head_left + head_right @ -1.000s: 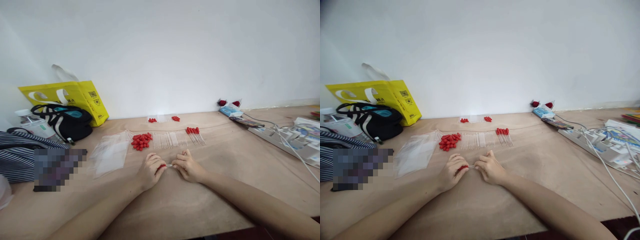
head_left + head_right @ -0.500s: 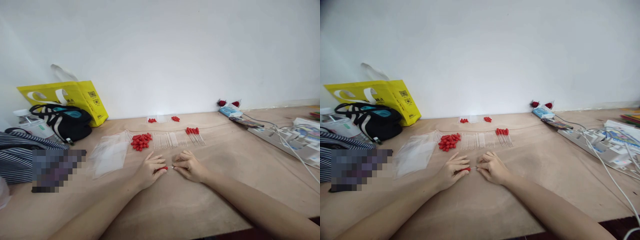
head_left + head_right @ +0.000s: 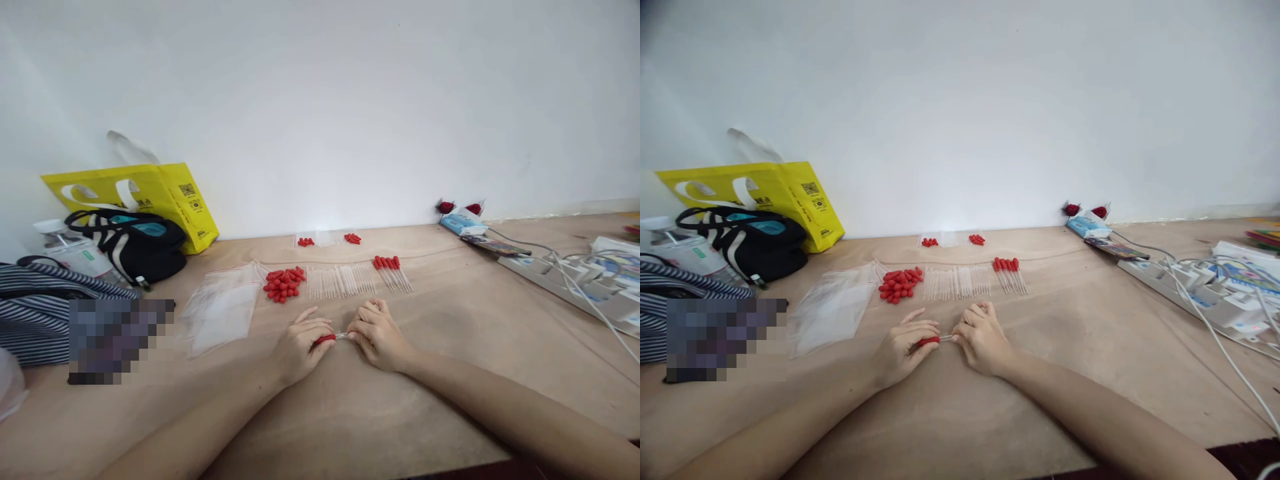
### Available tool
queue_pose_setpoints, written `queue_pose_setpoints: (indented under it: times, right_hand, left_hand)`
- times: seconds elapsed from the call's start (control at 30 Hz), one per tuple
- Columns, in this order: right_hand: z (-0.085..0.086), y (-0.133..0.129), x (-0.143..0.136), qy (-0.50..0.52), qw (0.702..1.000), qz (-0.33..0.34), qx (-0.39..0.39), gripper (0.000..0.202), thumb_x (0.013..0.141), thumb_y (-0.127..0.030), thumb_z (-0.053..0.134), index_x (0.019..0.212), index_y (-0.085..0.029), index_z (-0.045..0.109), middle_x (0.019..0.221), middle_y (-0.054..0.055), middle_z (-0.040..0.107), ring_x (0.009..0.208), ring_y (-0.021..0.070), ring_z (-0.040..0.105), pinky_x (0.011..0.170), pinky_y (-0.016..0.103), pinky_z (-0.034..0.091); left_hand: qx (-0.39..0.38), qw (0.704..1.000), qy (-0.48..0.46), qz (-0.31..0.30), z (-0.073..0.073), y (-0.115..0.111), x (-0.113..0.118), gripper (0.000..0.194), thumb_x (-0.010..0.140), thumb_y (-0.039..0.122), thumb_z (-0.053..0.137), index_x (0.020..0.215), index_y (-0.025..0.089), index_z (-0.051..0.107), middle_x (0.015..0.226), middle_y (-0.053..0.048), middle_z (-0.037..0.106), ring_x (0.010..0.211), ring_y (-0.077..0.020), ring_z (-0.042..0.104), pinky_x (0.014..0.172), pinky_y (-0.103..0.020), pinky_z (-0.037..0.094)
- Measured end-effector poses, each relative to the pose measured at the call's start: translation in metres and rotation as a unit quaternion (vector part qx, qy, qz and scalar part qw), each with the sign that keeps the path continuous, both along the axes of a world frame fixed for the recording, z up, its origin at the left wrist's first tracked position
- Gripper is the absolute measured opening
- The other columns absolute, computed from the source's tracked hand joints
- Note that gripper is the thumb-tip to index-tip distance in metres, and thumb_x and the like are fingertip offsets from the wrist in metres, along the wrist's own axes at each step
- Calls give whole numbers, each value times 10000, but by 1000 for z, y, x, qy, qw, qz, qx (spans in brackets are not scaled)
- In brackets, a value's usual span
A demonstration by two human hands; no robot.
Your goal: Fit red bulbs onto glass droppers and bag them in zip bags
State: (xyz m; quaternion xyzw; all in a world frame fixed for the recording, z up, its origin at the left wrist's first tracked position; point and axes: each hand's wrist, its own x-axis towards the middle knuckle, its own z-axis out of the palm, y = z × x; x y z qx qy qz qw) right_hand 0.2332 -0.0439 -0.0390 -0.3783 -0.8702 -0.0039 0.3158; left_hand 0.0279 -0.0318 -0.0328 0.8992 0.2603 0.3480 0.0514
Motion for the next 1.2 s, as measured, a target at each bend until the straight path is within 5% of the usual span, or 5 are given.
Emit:
queue_pose_setpoints:
  times: [0.37,0.5,0.63,0.8,1.2]
  right_hand:
    - [15,4,5,-61,998,1,16,190,839,-271,478,768,-203,640,782,33,598,795,162,449,763,357,217]
    - [21,22,26,-45,988,-147,-14,209,830,-283,469,771,-204,653,759,39,628,786,172,477,710,334,216]
    - [19,55,44,9,932,-349,-99,249,818,-308,440,780,-214,668,803,44,656,815,194,532,725,326,238]
    - [15,87,38,10,875,-455,-164,281,815,-328,411,784,-207,664,777,69,657,802,228,561,781,374,249]
    - [10,98,33,2,870,-464,-165,260,792,-298,405,807,-194,643,803,67,649,792,220,559,821,418,217]
  left_hand:
    - [-20,999,25,34,2,5,-3,151,798,224,538,938,186,580,948,-53,664,997,-206,574,969,-458,343]
    - [-32,992,25,117,8,11,-10,418,763,305,583,1143,166,480,1129,-109,564,1071,-243,501,933,-442,384]
    - [-67,986,43,145,9,15,-14,338,779,270,549,1101,178,504,1109,-93,557,1041,-234,509,900,-414,413]
    - [-82,985,66,133,5,17,-15,225,801,270,516,1002,176,554,1069,-83,567,995,-221,534,860,-387,440]
    - [-97,985,70,123,7,16,-14,178,807,260,506,949,179,578,1020,-72,584,946,-206,555,830,-365,450]
